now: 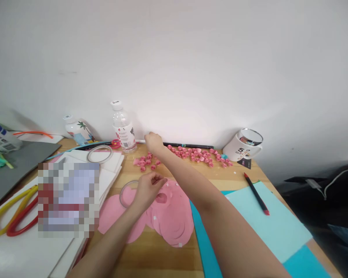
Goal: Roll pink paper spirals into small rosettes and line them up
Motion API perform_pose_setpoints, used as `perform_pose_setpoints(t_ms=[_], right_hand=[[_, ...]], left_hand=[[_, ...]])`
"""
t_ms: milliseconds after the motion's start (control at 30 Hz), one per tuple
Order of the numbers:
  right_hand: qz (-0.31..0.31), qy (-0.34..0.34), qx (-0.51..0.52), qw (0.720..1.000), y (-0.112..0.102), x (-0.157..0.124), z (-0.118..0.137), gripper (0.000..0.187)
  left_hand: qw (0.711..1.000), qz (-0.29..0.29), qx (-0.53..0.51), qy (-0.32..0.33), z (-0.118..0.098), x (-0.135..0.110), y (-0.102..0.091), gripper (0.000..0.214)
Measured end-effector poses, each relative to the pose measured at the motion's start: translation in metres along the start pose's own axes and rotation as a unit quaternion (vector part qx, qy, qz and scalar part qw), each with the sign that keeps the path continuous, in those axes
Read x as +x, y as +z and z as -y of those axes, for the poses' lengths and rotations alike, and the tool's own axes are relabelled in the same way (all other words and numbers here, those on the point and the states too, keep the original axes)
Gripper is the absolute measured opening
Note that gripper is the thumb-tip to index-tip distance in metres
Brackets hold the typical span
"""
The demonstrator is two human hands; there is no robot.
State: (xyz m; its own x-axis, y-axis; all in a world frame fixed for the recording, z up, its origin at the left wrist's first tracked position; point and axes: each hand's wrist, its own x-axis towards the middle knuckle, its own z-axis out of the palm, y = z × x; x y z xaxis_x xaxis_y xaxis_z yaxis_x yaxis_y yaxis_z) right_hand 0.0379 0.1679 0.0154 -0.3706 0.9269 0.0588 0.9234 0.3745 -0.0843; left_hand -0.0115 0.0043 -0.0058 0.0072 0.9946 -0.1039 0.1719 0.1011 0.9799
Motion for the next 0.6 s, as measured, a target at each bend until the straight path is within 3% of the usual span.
perform_pose_setpoints(t_ms=[200,367,500,600], right_hand=[[-0.044,-0.011,0.071,0.996,0.019,0.008,-0.002,0.026],[-0.105,-0.017,0.124,0.986,0.013,-0.004,-0.020,0.031],[-0.155,-0.023,0.165,0.974,-0.005,-0.034,-0.043,0.031],[-0.236,-0.032,0.275,0.931,-0.022,-0.075,-0.056,0.025]], left_hand=[[1.000,-0.002,0.008,-0.001,0.000,-0.001,0.000,0.012],[1.000,0.003,0.024,0.011,0.003,0.001,0.000,0.012],[0.998,0.002,0.050,0.026,0.006,0.004,0.000,0.013],[0.998,-0.007,0.055,0.029,0.006,0.006,-0.001,0.013]])
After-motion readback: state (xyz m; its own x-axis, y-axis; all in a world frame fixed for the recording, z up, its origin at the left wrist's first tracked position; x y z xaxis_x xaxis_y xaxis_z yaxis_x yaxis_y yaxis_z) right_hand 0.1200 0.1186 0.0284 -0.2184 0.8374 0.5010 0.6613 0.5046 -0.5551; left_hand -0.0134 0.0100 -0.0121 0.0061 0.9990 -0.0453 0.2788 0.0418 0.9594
